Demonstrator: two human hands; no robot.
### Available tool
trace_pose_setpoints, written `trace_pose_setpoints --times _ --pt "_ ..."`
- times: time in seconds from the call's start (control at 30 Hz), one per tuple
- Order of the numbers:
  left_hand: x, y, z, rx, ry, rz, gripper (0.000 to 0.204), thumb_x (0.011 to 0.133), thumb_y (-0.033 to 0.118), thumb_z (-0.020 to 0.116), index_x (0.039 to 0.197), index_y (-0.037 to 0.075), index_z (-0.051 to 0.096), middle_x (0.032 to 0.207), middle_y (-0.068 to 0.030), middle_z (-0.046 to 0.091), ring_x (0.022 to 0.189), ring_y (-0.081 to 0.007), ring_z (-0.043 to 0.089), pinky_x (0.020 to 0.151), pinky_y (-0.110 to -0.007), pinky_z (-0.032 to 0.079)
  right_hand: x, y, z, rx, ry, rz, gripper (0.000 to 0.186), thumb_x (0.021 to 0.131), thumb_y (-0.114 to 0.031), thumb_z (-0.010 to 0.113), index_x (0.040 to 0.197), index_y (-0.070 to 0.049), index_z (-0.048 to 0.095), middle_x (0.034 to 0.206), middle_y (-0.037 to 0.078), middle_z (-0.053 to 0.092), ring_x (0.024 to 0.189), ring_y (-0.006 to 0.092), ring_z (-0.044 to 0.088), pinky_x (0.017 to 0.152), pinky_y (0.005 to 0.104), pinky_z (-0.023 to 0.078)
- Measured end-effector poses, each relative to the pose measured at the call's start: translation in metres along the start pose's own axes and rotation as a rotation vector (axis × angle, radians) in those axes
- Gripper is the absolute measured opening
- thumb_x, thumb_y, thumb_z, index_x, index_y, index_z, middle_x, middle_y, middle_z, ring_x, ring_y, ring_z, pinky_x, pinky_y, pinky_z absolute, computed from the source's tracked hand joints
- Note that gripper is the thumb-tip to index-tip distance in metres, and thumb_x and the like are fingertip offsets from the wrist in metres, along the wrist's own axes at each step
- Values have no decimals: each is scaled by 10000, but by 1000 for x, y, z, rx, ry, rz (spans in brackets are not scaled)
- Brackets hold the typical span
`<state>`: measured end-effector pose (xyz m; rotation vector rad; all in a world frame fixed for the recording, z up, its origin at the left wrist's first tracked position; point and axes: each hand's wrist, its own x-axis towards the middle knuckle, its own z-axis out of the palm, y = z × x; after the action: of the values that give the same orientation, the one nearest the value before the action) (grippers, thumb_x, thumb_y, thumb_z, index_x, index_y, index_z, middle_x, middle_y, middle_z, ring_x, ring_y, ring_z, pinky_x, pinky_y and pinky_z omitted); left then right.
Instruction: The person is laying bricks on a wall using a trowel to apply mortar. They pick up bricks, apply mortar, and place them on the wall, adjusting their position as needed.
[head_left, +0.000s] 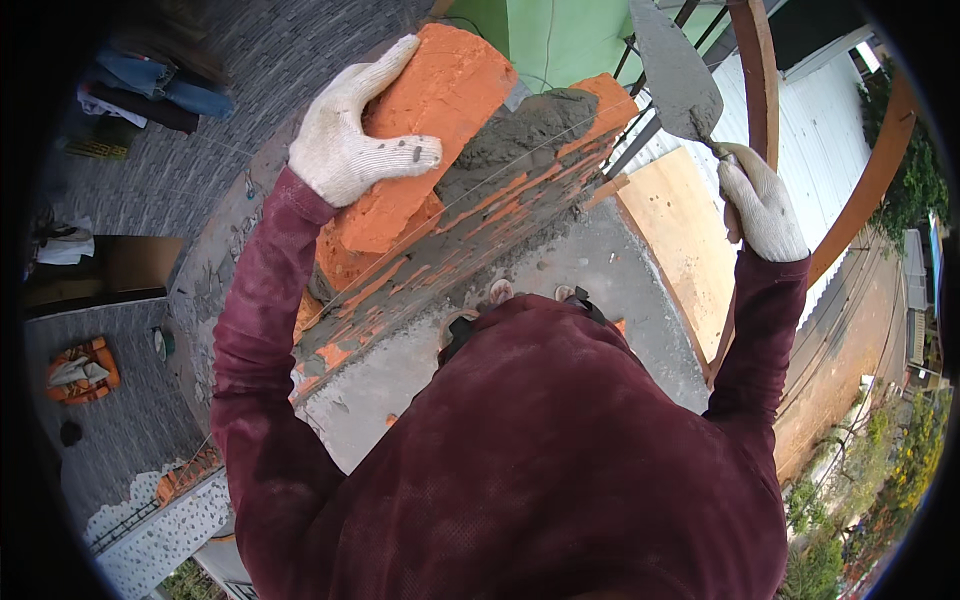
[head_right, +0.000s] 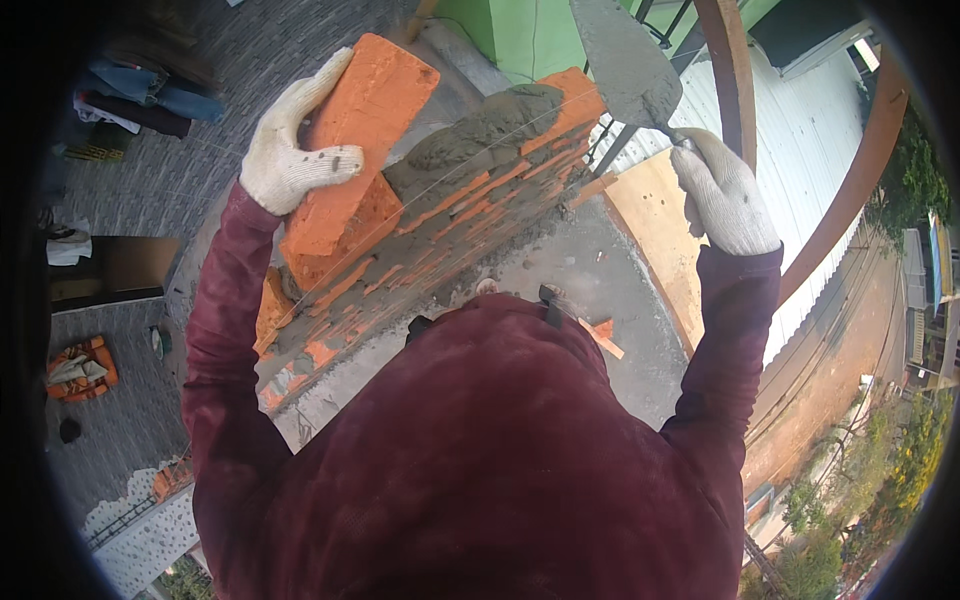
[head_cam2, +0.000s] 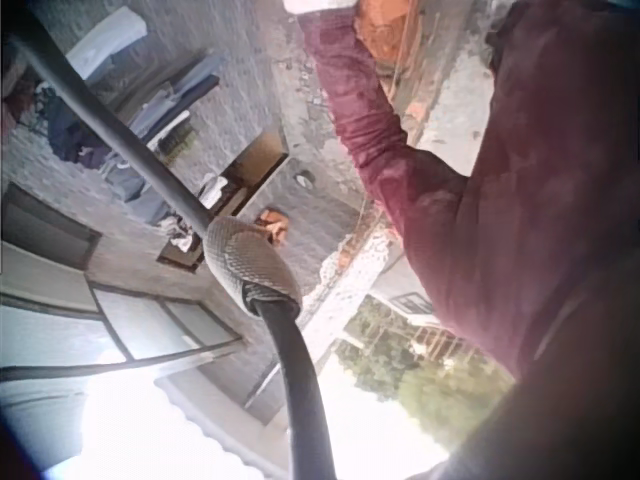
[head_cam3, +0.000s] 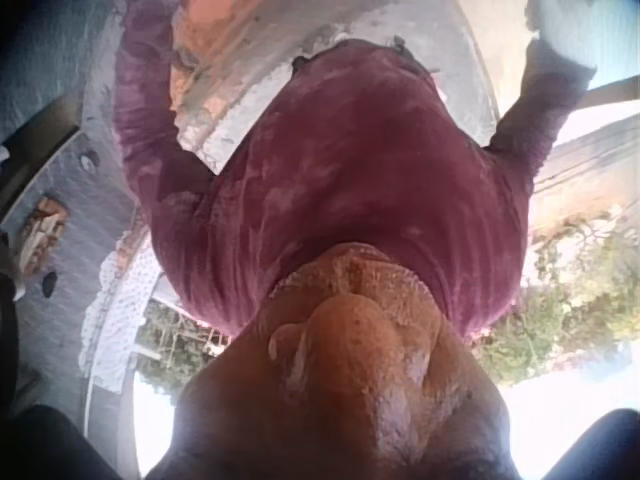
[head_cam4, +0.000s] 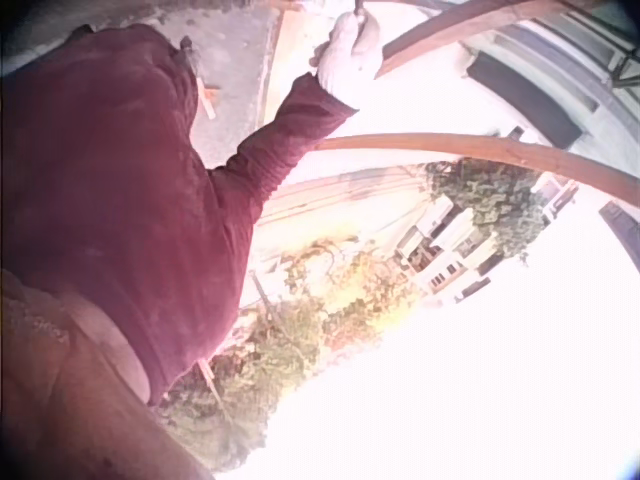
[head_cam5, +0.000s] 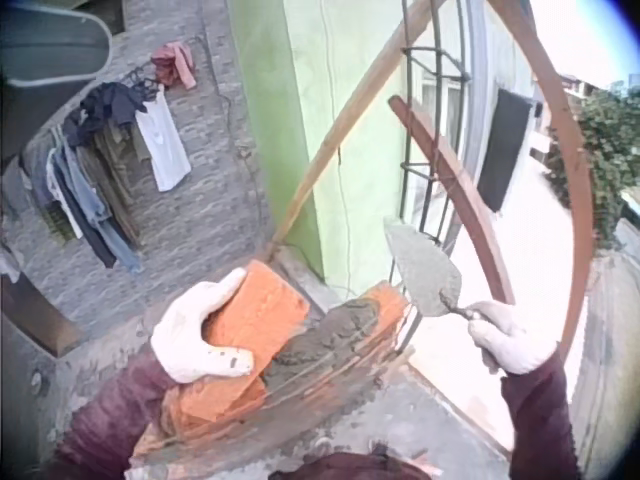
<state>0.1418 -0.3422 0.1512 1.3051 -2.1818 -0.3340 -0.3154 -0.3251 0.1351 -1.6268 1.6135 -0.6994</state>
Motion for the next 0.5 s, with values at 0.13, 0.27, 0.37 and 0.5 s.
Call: trace_pose_setpoints --times 0.13,0.27,0.37,0.5 --pt "59 -6 74 194 -225 -128 1137 625 657 885 1581 208 465 1343 -164 594 1244 -354 596 1076 -446 483 -67 60 32 308 198 150 420 1024 -283 593 1313 20 627 816 23 576 537 86 525 475 259 405" --pt "76 -22 117 313 -270 -111 1148 605 705 862 1577 238 471 1387 -173 580 1270 -355 588 1087 -433 485 -132 114 54 350 249 319 426 1036 -273 581 1324 39 604 796 30 563 470 91 484 427 261 370" --pt "81 -30 132 334 -312 -99 1158 602 720 856 1581 239 466 1400 -194 570 1283 -352 582 1095 -430 481 -163 124 61 341 238 430 417 1041 -249 575 1342 39 584 768 29 543 439 93 487 397 263 377" --pt "81 -28 140 349 -336 -134 1144 610 712 854 1581 245 468 1406 -192 566 1294 -347 575 1096 -438 481 -172 118 60 316 203 509 423 1013 -225 599 1366 8 587 751 26 556 480 91 530 434 269 414"
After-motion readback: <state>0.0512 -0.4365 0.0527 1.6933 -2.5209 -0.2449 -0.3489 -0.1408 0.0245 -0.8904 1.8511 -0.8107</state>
